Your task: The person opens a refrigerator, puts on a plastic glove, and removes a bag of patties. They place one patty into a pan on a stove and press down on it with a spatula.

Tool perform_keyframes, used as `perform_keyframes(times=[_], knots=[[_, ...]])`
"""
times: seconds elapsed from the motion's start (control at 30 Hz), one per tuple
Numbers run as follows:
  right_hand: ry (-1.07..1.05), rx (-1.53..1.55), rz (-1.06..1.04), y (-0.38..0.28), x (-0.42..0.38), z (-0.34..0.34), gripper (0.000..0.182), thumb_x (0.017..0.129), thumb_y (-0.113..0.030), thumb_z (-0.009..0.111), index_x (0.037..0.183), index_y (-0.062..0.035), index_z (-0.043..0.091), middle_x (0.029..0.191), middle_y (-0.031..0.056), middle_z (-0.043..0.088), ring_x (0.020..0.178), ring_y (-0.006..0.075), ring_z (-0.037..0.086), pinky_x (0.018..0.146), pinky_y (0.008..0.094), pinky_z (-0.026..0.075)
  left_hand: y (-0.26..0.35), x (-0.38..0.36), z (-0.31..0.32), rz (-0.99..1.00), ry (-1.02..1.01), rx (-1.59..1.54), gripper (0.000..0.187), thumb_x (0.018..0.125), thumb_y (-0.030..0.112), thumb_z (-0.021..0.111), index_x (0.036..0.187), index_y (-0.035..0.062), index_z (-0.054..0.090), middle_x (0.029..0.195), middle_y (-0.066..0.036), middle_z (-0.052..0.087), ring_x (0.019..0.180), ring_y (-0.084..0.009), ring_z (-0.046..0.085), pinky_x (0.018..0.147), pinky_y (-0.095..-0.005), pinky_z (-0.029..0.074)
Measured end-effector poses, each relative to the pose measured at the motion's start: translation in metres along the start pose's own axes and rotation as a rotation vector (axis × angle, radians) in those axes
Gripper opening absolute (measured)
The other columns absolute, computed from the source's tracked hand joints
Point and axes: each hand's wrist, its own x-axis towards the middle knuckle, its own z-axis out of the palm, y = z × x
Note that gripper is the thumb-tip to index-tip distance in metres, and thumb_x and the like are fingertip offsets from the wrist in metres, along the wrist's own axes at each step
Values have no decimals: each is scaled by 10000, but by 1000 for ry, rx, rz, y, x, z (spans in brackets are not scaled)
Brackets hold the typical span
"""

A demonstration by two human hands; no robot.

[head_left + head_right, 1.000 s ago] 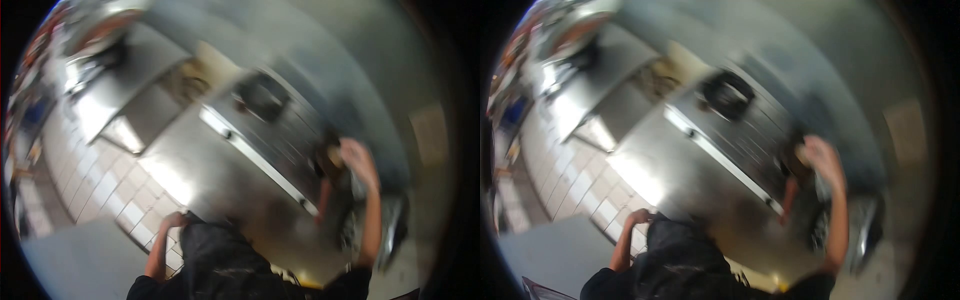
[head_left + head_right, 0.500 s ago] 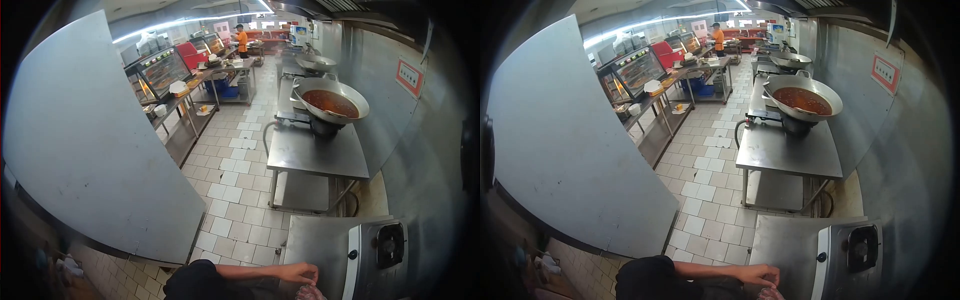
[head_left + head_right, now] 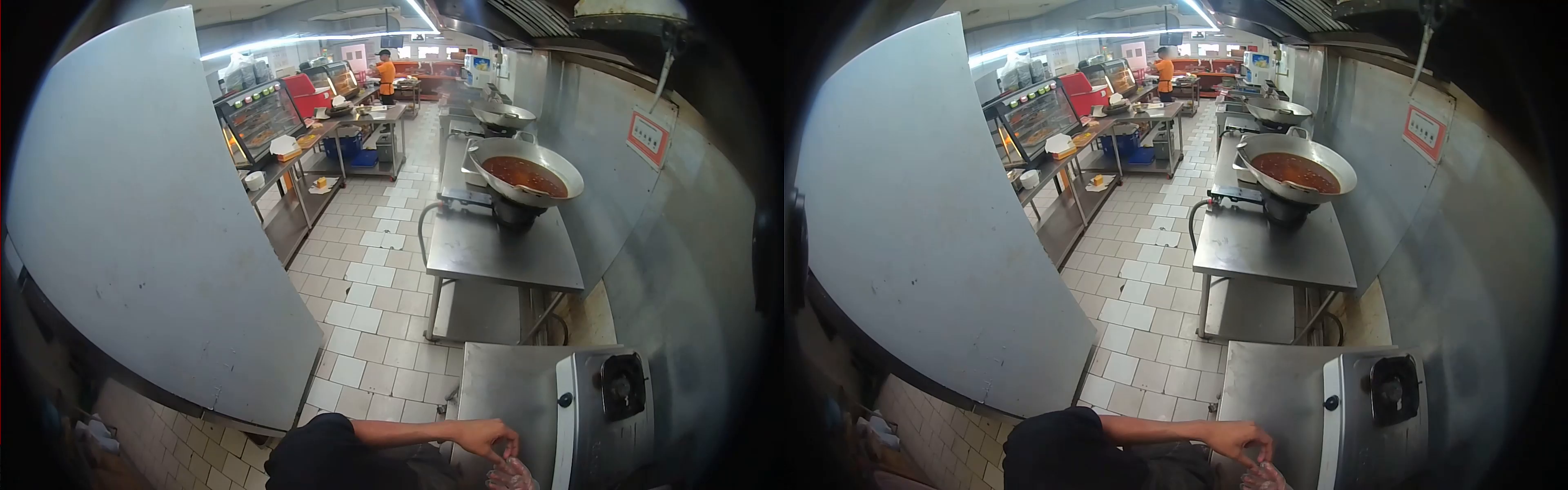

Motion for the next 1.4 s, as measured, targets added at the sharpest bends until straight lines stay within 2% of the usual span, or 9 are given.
perform_keyframes(times=[0.17, 0.27, 0.47, 0.6, 0.77, 0.93, 1.07, 1.17, 1.4], knots=[[20, 82, -61, 66, -24, -57, 571, 886, -301, 623, 1344, 6, 476, 1286, 218, 545, 1116, 280, 596, 903, 433, 514, -19, 0, 25, -49, -36, 167, 103, 740, 138, 715, 799, 65, 675, 839, -97, 677, 838, -277, 647, 731, -374, 489], [34, -276, -211, 61, -78, -48, 454, 956, -223, 544, 1367, -42, 477, 1331, 122, 544, 1257, 257, 489, 1081, 371, 345, -39, -3, 34, -135, 35, 180, 150, 735, 153, 740, 849, 65, 698, 877, -98, 679, 843, -262, 639, 754, -361, 494], [155, -653, 31, 44, -142, -64, 570, 946, -331, 574, 1433, -85, 406, 1465, 158, 411, 1311, 246, 441, 1104, 343, 303, -68, -24, 41, -550, 190, 136, 95, 732, 93, 688, 746, 15, 635, 643, -75, 629, 579, -172, 571, 559, -332, 452], [278, -805, -199, 132, -83, -92, 680, 908, -372, 607, 1470, -104, 333, 1440, 188, 424, 1278, 292, 472, 1055, 383, 371, -74, -33, 79, -323, 89, -330, 128, 761, -67, 566, 750, 37, 491, 1344, -174, 511, 1178, -276, 548, 929, -327, 448], [63, -1004, 235, 150, -28, -75, 710, 890, -435, 607, 1412, -16, 371, 1323, 252, 511, 1236, 347, 501, 1041, 399, 380, -85, -34, 137, -280, -212, 66, 168, 738, 28, 594, 800, 12, 439, 665, -102, 425, 713, -178, 475, 664, -314, 381], [-10, -944, -94, 28, -94, -91, 560, 935, -344, 581, 1354, 4, 451, 1252, 188, 586, 1149, 287, 574, 968, 383, 452, -135, -17, 113, -147, -15, 438, 199, 650, -37, 439, 846, -9, 463, 786, -253, 505, 817, -488, 475, 699, -506, 403], [550, -1331, -370, -87, -140, -143, 329, 876, -15, 494, 1177, -25, 627, 1076, 194, 672, 931, 299, 675, 845, 352, 521, -173, -15, 87, -70, 214, 644, 114, 702, -37, 503, 803, -17, 454, 846, -211, 471, 834, -418, 481, 727, -488, 407], [1008, -1648, -80, -128, -148, -234, 251, 822, 15, 562, 1028, -21, 702, 984, 168, 701, 923, 306, 677, 826, 344, 530, -176, -16, 89, -58, 259, 621, 98, 712, -38, 496, 774, -9, 425, 804, -187, 443, 782, -390, 468, 681, -458, 398], [950, -1665, 100, -123, -133, -342, 360, 730, 38, 703, 1051, -125, 721, 1031, 130, 697, 957, 310, 667, 828, 384, 534, -170, -14, 89, -117, 301, 583, 97, 702, -36, 489, 746, 3, 411, 753, -158, 424, 712, -364, 456, 630, -434, 387]])
